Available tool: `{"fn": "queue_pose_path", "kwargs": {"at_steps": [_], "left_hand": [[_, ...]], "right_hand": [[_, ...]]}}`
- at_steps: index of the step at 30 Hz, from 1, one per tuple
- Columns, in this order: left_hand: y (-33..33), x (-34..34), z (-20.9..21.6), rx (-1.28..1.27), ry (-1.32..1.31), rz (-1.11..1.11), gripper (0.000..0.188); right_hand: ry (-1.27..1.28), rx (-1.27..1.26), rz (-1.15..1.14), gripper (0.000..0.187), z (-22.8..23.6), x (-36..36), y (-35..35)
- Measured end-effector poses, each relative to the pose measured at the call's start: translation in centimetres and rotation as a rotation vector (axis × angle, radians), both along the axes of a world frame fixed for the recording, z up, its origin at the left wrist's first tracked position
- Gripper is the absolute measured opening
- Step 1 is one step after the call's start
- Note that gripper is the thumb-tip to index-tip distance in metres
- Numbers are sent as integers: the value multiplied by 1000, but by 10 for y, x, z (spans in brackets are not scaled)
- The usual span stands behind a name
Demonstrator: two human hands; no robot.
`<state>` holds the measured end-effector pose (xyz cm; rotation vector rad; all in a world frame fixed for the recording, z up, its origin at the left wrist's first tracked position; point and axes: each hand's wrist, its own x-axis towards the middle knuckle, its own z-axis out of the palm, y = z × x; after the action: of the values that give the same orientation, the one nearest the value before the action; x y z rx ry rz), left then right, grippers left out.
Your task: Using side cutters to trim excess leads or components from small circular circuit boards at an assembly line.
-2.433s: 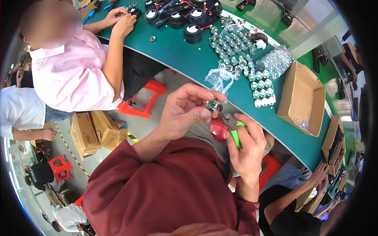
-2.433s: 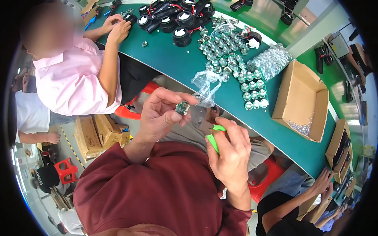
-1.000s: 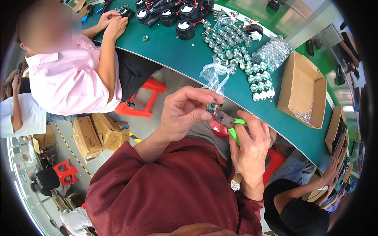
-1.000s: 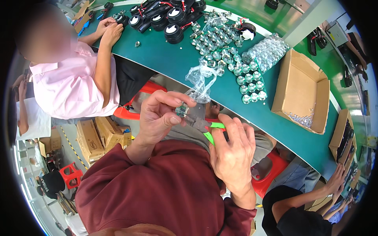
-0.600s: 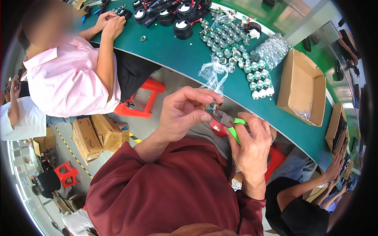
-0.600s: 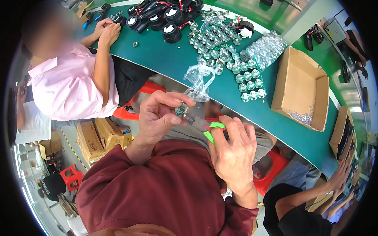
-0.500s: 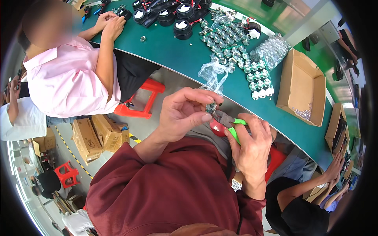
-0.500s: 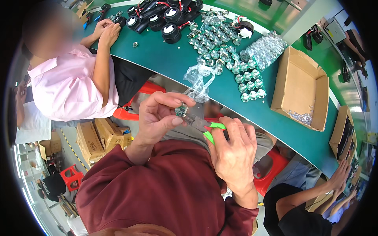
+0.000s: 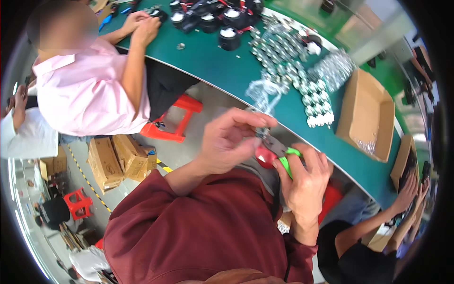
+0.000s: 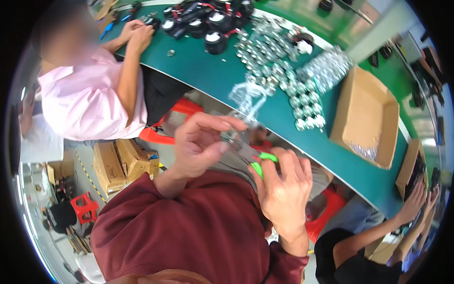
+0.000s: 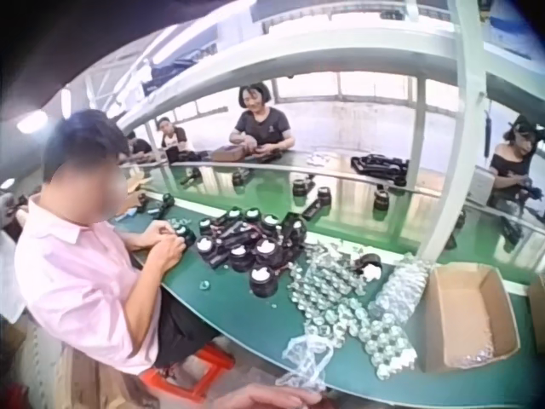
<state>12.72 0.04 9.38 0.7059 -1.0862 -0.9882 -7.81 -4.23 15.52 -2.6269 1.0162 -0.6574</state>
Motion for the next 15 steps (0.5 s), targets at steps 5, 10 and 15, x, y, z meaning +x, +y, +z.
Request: {"fn": "queue_pose_path", "kwargs": {"at_steps": [5, 10, 15], "left_hand": [[-1, -8, 0, 44, 47, -22, 35], [0, -9, 1, 33, 19, 18, 34], [-3, -13, 3, -43, -48, 123, 41]], "right_hand": [[17, 14, -29, 22, 0, 1, 3], [17, 11, -48, 23, 0, 5, 4], [16, -8, -41, 22, -4, 8, 4]]}}
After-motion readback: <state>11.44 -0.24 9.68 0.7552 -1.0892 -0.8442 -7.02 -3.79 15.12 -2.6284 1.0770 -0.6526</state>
